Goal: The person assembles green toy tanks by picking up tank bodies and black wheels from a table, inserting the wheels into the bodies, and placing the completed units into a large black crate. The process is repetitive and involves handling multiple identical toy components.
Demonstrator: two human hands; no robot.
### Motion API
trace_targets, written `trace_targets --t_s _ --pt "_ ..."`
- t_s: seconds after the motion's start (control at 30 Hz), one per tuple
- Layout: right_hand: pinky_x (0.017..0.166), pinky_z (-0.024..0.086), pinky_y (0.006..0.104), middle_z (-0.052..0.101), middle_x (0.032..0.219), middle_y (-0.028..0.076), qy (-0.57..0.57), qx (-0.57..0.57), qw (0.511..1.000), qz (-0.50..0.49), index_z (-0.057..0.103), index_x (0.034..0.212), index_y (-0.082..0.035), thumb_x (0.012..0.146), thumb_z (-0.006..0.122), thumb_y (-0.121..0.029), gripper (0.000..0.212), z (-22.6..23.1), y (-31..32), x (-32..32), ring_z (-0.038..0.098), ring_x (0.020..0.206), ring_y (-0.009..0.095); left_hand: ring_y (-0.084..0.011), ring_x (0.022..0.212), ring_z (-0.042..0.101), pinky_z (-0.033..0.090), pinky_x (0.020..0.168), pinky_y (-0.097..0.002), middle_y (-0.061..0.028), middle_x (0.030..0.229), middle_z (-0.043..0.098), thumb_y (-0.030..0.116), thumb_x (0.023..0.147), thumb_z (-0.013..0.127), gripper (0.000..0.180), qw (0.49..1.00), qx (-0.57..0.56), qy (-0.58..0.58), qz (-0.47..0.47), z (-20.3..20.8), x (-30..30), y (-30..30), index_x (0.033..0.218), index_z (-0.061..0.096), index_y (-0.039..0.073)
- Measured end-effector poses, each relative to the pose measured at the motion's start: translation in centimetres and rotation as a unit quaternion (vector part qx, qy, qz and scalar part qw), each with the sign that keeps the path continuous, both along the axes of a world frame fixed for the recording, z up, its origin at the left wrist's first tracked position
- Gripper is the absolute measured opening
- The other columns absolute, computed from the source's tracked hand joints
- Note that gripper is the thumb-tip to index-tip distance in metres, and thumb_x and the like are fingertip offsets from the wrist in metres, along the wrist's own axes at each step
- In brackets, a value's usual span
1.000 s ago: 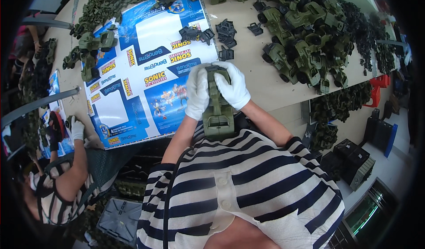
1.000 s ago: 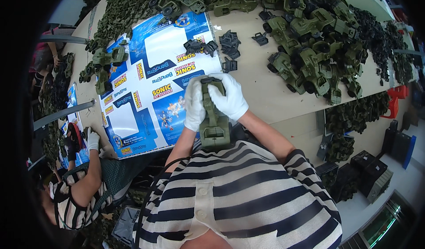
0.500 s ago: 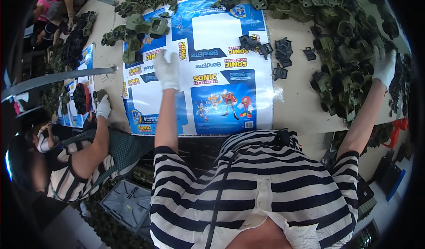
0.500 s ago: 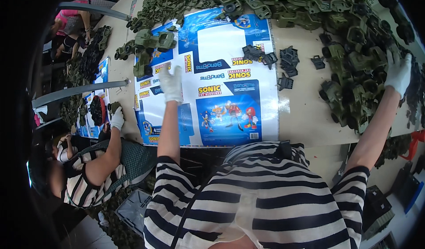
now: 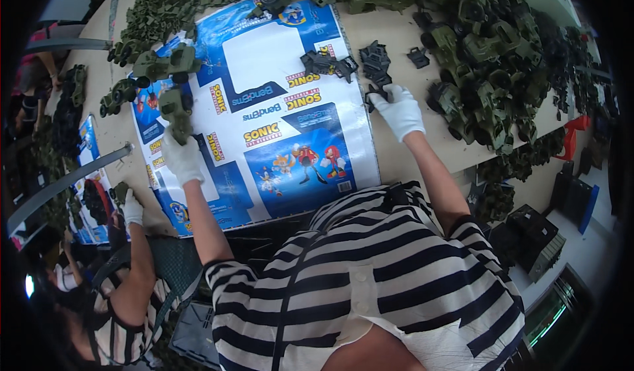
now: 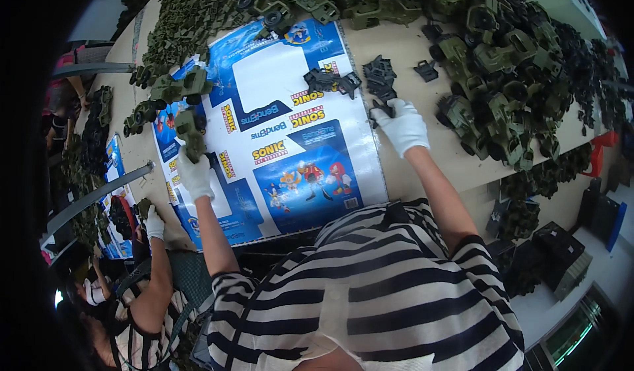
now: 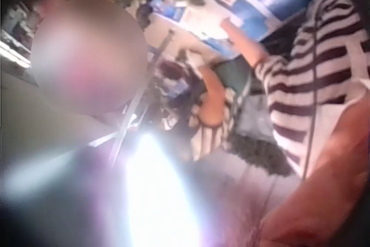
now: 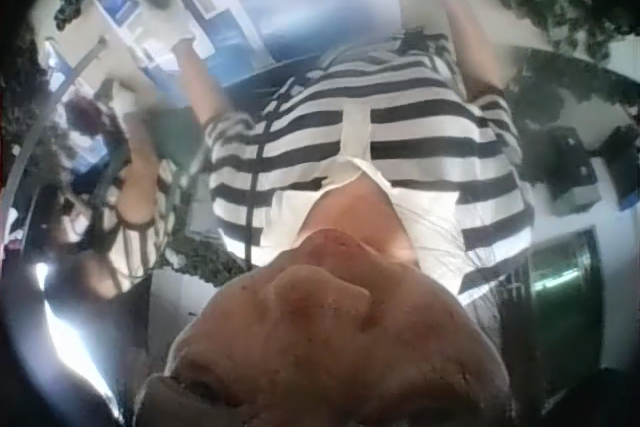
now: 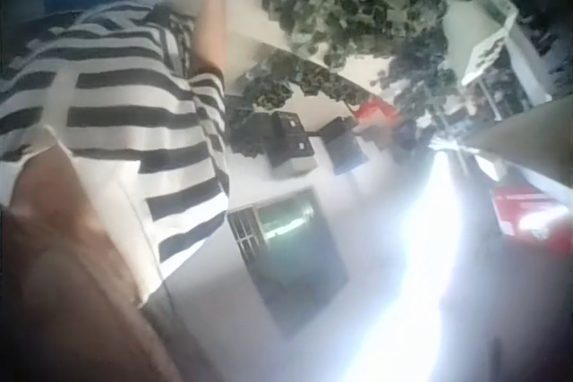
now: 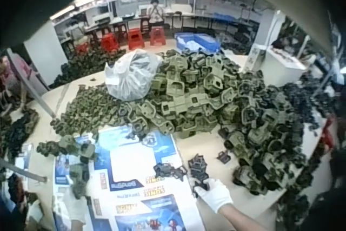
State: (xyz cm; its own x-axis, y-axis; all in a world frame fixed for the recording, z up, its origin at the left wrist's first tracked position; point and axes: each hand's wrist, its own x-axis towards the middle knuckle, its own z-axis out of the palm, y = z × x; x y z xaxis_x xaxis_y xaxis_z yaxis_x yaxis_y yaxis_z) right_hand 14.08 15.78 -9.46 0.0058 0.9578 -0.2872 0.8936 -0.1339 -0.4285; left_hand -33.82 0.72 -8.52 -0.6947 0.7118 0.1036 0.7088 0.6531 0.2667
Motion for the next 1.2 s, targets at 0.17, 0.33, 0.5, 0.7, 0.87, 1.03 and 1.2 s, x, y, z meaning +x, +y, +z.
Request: trace_targets --t_s 0.17,0.33,0.5,0.7,0.87,1.03,1.2 --pt "0.089 0.052 0.045 0.067 0.112 0.017 -0.024 -0.076 0.997 -0.02 0.06 0.12 -0.009 0.083 0.071 -0.047 0.054 -0.8 -0.8 -0.9 0.067 0.102 0.036 -0.0407 0.126 0.049 0.031 0.113 -0.0548 -0.0157 0.13 0.056 -0.004 0.07 0.065 0.06 0.932 0.066 -0.033 -0.355 1.3 11.5 -4.9 0.127 0.055 0.013" --pt "0.086 0.05 0.0471 0.064 0.116 0.013 -0.046 0.015 0.985 0.165 0.056 0.127 -0.012 0.088 0.064 -0.021 0.041 -1.0 -2.2 1.5 0.066 0.096 0.034 -0.0465 0.123 0.046 0.031 0.109 -0.0572 -0.0159 0.136 0.048 -0.001 0.071 0.059 0.064 0.895 -0.046 0.136 -0.423 4.6 15.1 -4.2 0.127 0.063 0.031" --pt "0.1 0.041 0.0488 0.046 0.142 0.012 -0.107 0.143 0.908 0.38 0.051 0.138 -0.016 0.082 0.059 -0.013 0.056 -3.2 -5.4 6.2 0.047 0.127 0.032 -0.044 0.137 0.036 0.029 0.115 -0.0476 -0.0254 0.148 0.036 0.018 0.079 0.074 0.08 0.986 0.131 -0.08 -0.059 3.0 17.9 -4.0 0.149 0.037 0.01" --pt "0.102 0.039 0.0516 0.042 0.148 0.016 -0.036 0.076 0.951 0.299 0.045 0.144 -0.014 0.082 0.069 -0.026 0.067 0.0 -6.6 6.9 0.042 0.132 0.035 -0.0348 0.125 0.052 0.045 0.104 -0.0378 -0.0274 0.142 0.043 0.026 0.065 0.092 0.131 0.86 0.193 -0.427 0.201 -2.9 23.2 -1.1 0.155 0.002 -0.003" --pt "0.096 0.047 0.0386 0.062 0.126 0.011 -0.03 0.05 0.943 0.326 0.052 0.141 -0.012 0.086 0.072 -0.027 0.06 -2.2 -5.2 7.7 0.058 0.117 0.03 -0.0233 0.11 0.061 0.054 0.089 -0.0327 -0.0168 0.131 0.055 0.001 0.074 0.08 0.11 0.784 0.239 -0.569 0.062 -0.7 25.0 -0.7 0.157 0.009 0.002" --pt "0.1 0.045 0.0287 0.057 0.137 0.007 0.563 -0.233 0.792 0.036 0.045 0.147 -0.004 0.101 0.058 -0.027 0.053 1.3 -4.4 6.2 0.054 0.123 0.017 -0.0155 0.107 0.063 0.052 0.091 -0.0272 -0.0138 0.131 0.059 -0.001 0.08 0.076 0.092 0.668 0.101 -0.729 -0.112 8.6 28.7 -0.9 0.155 0.024 0.002" --pt "0.108 0.041 0.0312 0.054 0.141 0.013 0.674 -0.319 0.662 0.076 0.045 0.144 0.004 0.1 0.059 -0.029 0.057 5.9 -5.3 4.1 0.051 0.129 0.019 -0.0188 0.121 0.058 0.044 0.103 -0.029 -0.0186 0.136 0.057 0.016 0.078 0.083 0.095 0.717 -0.005 -0.668 -0.201 12.0 30.5 -0.8 0.151 0.027 -0.008"
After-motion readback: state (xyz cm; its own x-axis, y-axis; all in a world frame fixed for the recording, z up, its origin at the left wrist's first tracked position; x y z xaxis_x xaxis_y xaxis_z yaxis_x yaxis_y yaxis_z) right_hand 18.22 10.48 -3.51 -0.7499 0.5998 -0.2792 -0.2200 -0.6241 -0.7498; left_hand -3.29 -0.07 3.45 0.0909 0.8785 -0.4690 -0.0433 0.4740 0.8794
